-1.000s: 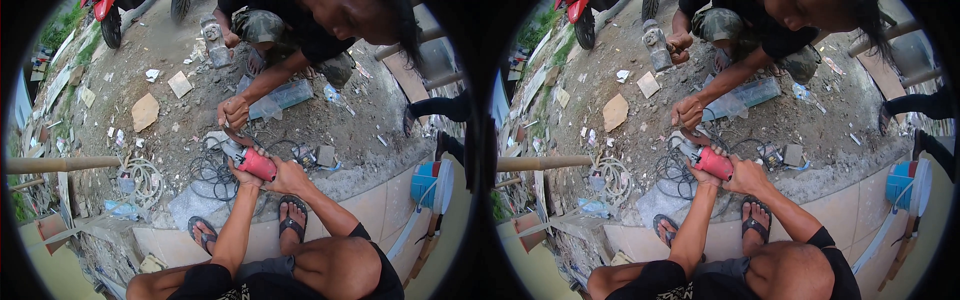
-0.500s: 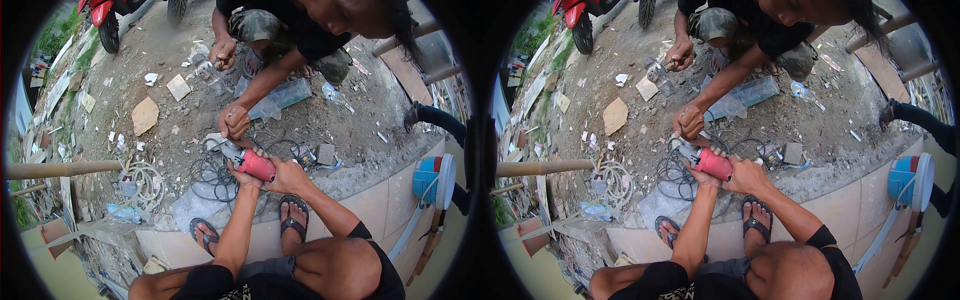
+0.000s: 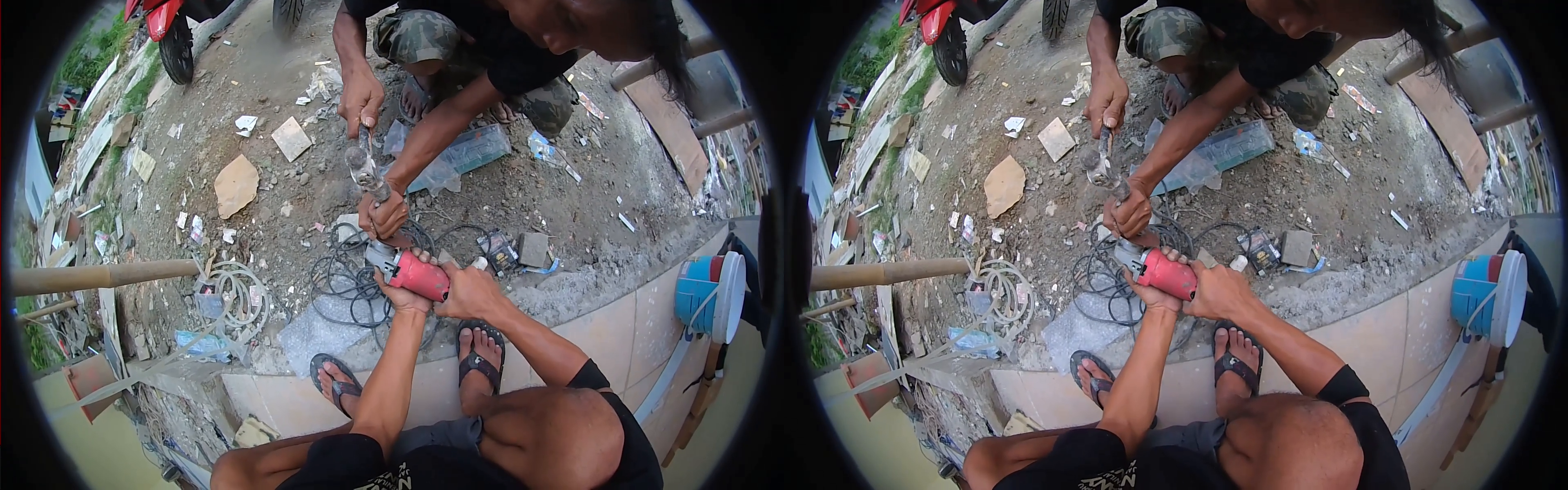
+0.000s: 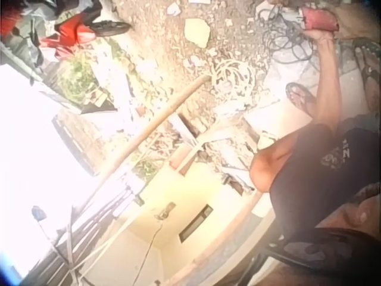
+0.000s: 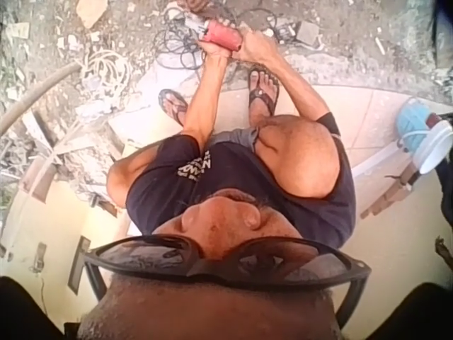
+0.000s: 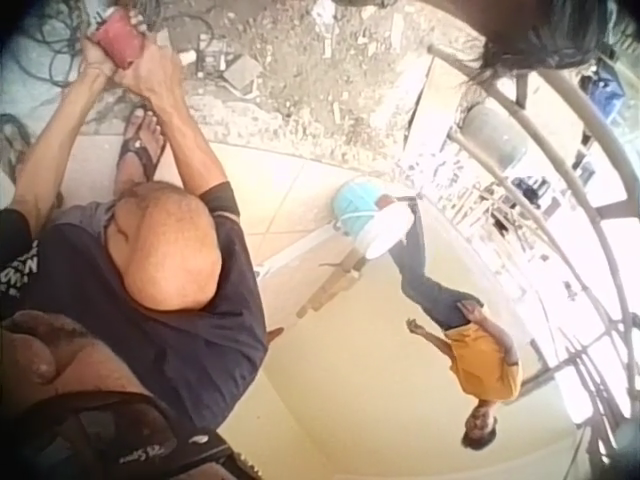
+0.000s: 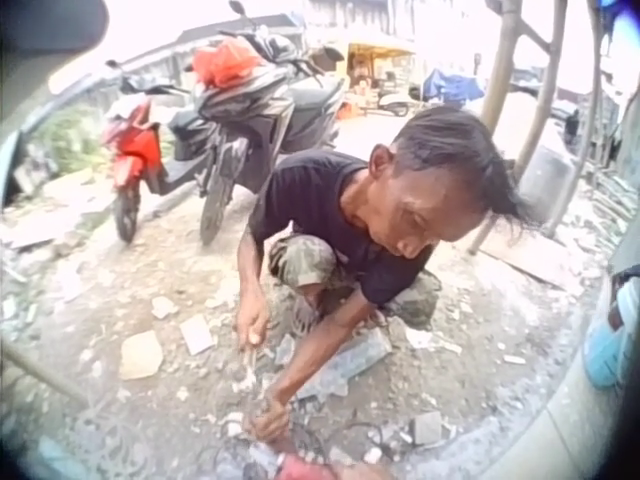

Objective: The recorder is disassembling and inspecting an angle grinder with the help of another person.

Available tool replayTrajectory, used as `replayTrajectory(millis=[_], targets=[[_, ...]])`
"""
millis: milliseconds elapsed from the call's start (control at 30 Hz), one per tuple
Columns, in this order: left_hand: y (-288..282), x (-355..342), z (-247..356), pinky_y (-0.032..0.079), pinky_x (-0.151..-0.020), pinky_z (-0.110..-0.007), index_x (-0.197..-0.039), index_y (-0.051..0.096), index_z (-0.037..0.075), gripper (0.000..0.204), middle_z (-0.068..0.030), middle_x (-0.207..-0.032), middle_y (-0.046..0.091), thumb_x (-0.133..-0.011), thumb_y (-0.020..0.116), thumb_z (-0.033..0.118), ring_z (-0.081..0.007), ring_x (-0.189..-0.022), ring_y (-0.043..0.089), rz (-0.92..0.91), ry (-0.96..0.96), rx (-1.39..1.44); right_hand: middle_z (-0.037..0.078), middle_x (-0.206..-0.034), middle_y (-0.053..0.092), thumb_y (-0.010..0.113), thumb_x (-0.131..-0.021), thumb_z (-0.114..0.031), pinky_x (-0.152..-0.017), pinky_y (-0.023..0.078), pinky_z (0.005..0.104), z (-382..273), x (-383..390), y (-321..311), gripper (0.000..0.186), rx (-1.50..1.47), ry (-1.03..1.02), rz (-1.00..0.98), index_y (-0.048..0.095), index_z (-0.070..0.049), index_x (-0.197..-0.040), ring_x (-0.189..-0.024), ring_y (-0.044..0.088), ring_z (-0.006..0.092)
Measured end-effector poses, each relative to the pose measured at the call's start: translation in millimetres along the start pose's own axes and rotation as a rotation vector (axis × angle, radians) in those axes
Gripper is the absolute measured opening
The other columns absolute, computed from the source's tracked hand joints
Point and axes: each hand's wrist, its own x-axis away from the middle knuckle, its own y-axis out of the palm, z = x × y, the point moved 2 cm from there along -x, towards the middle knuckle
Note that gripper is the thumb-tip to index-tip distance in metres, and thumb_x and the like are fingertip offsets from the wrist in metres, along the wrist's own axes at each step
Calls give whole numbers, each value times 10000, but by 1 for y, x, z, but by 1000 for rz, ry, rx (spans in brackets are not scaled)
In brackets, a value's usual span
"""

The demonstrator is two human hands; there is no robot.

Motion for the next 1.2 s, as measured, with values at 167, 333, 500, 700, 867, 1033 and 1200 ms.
replayTrajectory(millis=[167,333,500,700,867,1033,1200], targets=[[4,-1,-2,454,-851,-393,-985,517,23,828,-105,-894,538,-661,600,780,-271,-857,524,14,-26,34,284,-877,682,751,-635,-369,-785,548,504,4,-1,-3,717,-3,-31,20,541,3,-1212,-847,675,447],[7,-7,1,452,-854,-389,-981,523,22,823,-105,-888,542,-670,586,782,-276,-862,528,-9,-40,-11,293,-879,679,747,-634,-358,-785,549,504,-4,3,-4,699,-5,-2,13,547,20,-1187,-848,678,442],[-19,-3,-2,467,-829,-409,-998,525,19,817,-109,-924,546,-692,570,774,-266,-872,532,40,-7,60,296,-893,680,745,-630,-359,-794,551,500,4,-4,13,731,11,-1,6,547,15,-1226,-856,678,443],[-2,-4,-5,464,-828,-411,-994,523,26,793,-105,-925,542,-719,529,770,-266,-868,523,-39,-35,39,298,-906,680,745,-622,-362,-798,552,501,2,0,-3,770,-2,29,-3,541,23,-1257,-859,679,442],[-11,-5,-3,452,-845,-413,-979,519,11,801,-116,-896,541,-722,525,770,-271,-848,518,76,-24,43,296,-903,681,751,-622,-368,-801,550,505,2,-4,5,762,-23,28,-43,543,35,-1235,-863,680,439],[4,-12,-1,442,-845,-396,-972,512,17,798,-106,-892,540,-689,575,761,-265,-839,515,2,-58,77,299,-901,679,757,-627,-380,-804,551,504,-4,-2,-9,721,-8,12,7,557,36,-1181,-868,679,446],[14,-16,6,443,-846,-386,-976,520,15,805,-109,-885,541,-697,556,769,-264,-851,516,-3,-20,10,302,-893,678,734,-643,-363,-783,548,509,-3,-7,-2,698,-7,-7,30,549,26,-1193,-851,675,456]])
